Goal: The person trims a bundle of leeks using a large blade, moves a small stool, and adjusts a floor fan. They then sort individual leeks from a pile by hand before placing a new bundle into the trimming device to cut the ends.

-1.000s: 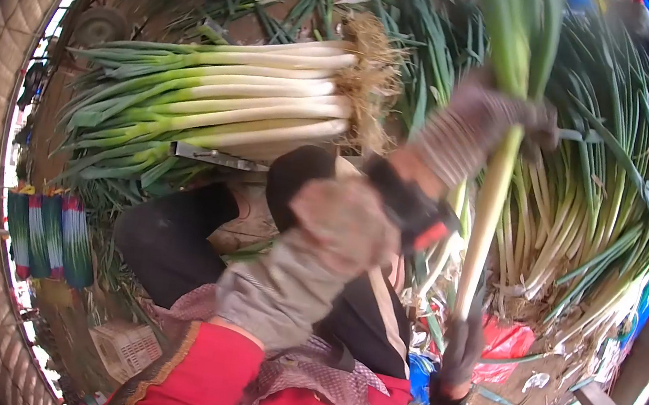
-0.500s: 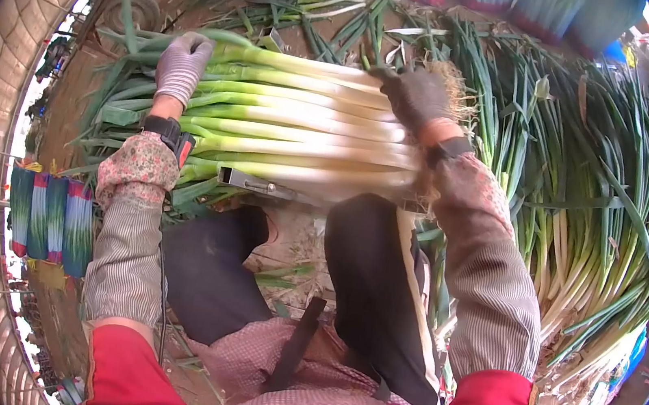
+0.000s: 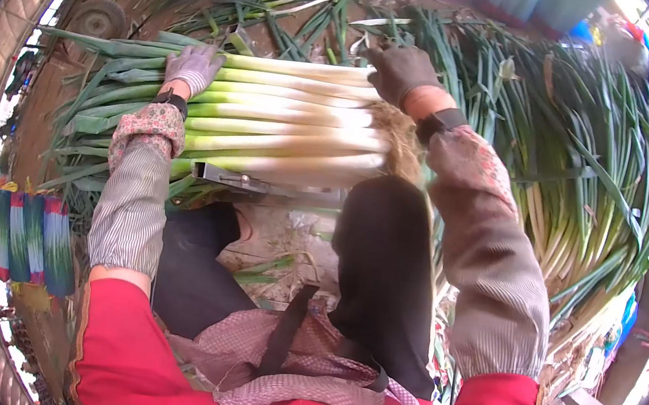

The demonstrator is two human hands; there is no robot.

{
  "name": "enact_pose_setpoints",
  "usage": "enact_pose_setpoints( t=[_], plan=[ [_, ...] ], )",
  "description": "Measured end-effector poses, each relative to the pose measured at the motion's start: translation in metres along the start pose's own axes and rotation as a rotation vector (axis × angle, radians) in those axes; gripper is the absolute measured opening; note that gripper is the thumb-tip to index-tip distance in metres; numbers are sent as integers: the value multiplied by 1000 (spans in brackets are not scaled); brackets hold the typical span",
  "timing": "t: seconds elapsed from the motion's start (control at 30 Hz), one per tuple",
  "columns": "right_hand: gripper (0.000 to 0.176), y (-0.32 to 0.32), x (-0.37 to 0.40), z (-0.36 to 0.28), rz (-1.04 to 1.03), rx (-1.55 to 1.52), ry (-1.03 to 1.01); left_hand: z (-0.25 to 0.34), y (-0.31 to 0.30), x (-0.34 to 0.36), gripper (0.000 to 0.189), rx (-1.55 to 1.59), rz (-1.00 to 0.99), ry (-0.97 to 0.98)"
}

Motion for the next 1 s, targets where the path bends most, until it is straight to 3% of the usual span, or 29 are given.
enact_pose_setpoints(
  t=[0.17,0.27,0.43,0.47,0.63,0.73,0.77,0.87,1.0],
  plan=[
    [28,-82,17,-11,70,-161,-16,4,1,-8,54,-10,-36,11],
    [29,-47,1,-36,214,-263,-72,10,-9,-8,58,14,-71,49],
    [42,74,-10,-42,115,-178,-53,-7,-11,-8,66,-97,-61,245],
    [43,63,-10,-42,-25,-274,-29,-7,-11,-6,66,-95,-59,303],
    [40,65,-7,-47,-20,-270,-55,-10,-16,-10,61,-90,15,499],
    [38,59,-19,-36,-20,-262,-38,-2,-24,-16,61,-114,301,670],
    [38,59,-20,-33,-33,-260,-34,-2,-17,-23,65,-57,312,688],
    [36,60,-22,-40,-58,-279,-4,-28,7,-36,82,197,27,637],
    [36,56,-24,-34,-91,-320,46,-7,-15,-26,82,133,-179,567]
  ],
)
Point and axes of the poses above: each hand's wrist, its own x-axis away from the middle knuckle, its own y-axis out of the palm, z = x × y, the point moved 5 cm from there along -x, towards the middle knuckle, and after that the axes turned 15 degrees about y, right-handed, at the moved point
